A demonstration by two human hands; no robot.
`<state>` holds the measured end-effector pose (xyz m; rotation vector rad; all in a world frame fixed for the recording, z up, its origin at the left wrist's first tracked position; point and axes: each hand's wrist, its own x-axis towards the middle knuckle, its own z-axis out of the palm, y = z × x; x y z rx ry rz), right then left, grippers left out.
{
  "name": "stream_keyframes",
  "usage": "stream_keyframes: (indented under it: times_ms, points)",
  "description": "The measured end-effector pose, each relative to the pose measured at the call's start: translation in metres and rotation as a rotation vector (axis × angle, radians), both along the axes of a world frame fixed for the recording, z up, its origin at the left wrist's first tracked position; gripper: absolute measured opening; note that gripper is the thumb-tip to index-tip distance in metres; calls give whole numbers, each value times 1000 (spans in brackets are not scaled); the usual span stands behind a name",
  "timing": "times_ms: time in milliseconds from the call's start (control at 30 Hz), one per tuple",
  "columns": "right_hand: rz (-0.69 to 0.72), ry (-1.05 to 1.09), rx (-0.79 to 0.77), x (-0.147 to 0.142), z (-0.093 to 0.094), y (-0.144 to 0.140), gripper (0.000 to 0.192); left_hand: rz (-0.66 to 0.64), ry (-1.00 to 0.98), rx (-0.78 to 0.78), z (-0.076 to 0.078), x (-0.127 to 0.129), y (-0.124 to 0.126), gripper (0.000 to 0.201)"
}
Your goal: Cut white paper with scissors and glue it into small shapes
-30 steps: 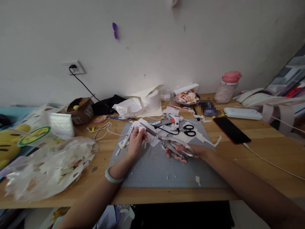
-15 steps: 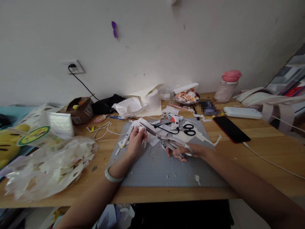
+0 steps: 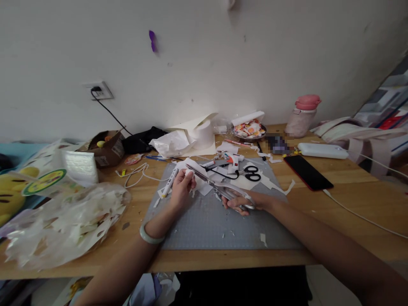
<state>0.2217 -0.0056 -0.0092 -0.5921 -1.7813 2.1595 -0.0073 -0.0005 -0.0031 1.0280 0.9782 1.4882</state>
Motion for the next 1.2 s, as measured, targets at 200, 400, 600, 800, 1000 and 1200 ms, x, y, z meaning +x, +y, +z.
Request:
stream_keyframes:
  times_ms: [200,400,600,800,1000,1200]
  points:
    - [19,101,-4,4,-1,-1,61,2,9,-4,1,0,0,24]
    - [47,92,-65,10,-1,0,69,20,-18,-20,0,0,1,21]
    - [32,75,-58,8,1,0,69,25,29,-35,-2,0,2,19]
    - [28,27,-29,6,6,-3,68,25,63,-14,-2,-1,2,22]
    - [36,29,-33,6,1,-1,67,29,101,7,-4,-2,2,25]
    - [27,51,-88,3,7,-1,55,16,108,-12,-4,0,1,26]
